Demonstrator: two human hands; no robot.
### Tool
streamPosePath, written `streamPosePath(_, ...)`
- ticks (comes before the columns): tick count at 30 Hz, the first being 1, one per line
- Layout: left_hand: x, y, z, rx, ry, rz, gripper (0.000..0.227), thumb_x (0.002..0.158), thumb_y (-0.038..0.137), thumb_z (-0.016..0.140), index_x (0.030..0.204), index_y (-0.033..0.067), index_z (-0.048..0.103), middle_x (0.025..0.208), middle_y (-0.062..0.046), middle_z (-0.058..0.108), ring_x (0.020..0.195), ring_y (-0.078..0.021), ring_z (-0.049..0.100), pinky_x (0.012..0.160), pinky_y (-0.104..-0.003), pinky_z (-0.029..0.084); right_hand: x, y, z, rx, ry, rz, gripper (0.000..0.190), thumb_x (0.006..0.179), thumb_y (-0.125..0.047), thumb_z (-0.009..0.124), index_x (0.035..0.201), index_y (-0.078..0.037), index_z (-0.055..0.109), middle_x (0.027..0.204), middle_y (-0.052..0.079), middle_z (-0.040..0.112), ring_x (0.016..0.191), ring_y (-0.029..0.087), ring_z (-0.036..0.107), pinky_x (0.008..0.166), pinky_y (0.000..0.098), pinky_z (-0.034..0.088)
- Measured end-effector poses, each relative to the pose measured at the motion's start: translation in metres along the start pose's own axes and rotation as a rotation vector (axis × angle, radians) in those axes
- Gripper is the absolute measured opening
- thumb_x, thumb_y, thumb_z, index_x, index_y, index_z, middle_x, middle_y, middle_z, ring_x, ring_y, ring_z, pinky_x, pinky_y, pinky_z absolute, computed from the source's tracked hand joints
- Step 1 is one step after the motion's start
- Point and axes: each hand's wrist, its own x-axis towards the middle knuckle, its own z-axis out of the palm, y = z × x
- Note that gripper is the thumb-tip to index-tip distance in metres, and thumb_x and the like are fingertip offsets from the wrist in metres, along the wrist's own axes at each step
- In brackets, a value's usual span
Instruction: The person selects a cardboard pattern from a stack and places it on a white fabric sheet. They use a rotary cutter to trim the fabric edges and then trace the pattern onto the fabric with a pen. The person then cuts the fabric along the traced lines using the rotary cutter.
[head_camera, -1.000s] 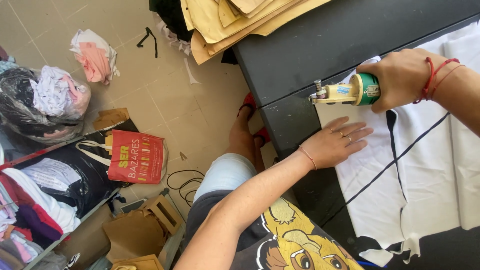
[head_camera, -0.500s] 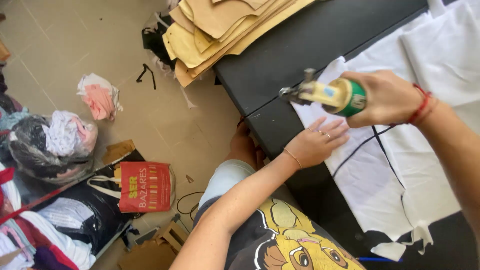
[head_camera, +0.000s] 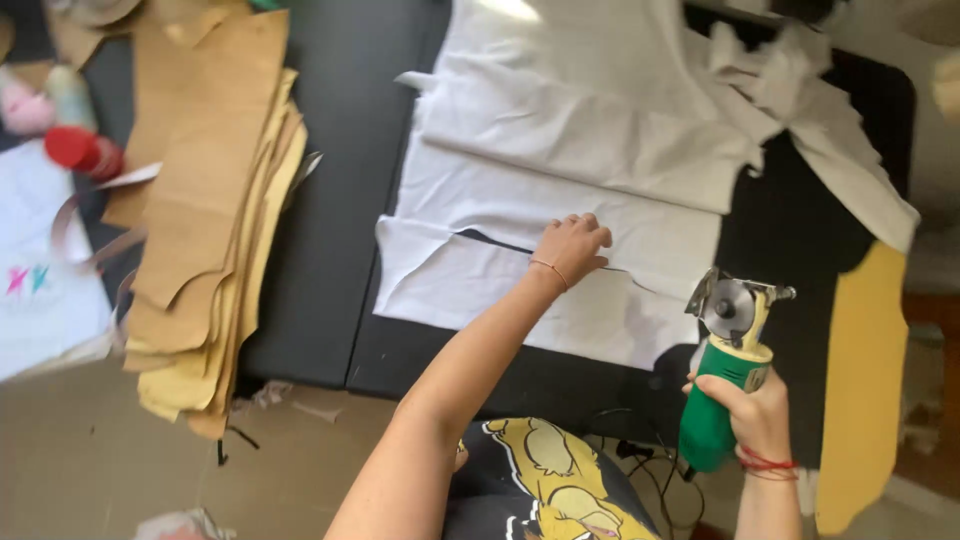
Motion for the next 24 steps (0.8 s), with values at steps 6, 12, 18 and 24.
streamPosePath(6,0.031,0.002,0.09,0.103,-0.385,-0.154,0.045,0.058,0.04,0.074,0.092,0.0219,0.052,0.089,-0.003,0.06,0.084,-0.0245,0.061,0.081,-0.049,0.038,-0.043,0.037,-0.014,0.038,0.238,0.105,0.025,0.059,-0.001,0.068,0.079,-0.001,0.054,0.067,0.015,0.061,0.056,0.02,0.061,0.055,0.0298,0.047)
streamPosePath(12,-0.017,0.034,-0.094,-0.833,-0.223,-0.208,0.018,0.073,0.027,0.067,0.08,0.0164,0.054,0.101,-0.008,0.055,0.102,-0.0309,0.051,0.088,-0.051,0.032,-0.053,0.063,-0.02,-0.131,0.32,0.237,0.035,0.056,-0.015,0.076,0.085,-0.005,0.059,0.071,0.009,0.06,0.069,0.018,0.058,0.064,0.0324,0.044)
streamPosePath(18,-0.124,0.0,-0.139,-1.714,0.171,-0.371,0.011,0.086,0.016,0.046,0.083,0.0136,0.036,0.091,-0.012,0.059,0.089,-0.0172,0.059,0.085,-0.03,0.041,-0.043,0.078,-0.037,-0.234,0.225,0.301,0.041,0.055,-0.021,0.077,0.086,-0.005,0.057,0.073,0.011,0.057,0.073,0.022,0.055,0.066,0.0346,0.041)
streamPosePath(24,-0.213,-0.03,-0.149,-1.29,0.526,-0.71,0.015,0.084,0.011,0.053,0.086,0.0082,0.039,0.063,-0.002,0.046,0.054,-0.0082,0.052,0.06,-0.023,0.049,-0.022,0.067,-0.026,-0.324,0.028,0.303,0.044,0.052,-0.023,0.077,0.088,-0.005,0.059,0.077,0.012,0.059,0.08,0.025,0.056,0.073,0.0357,0.041)
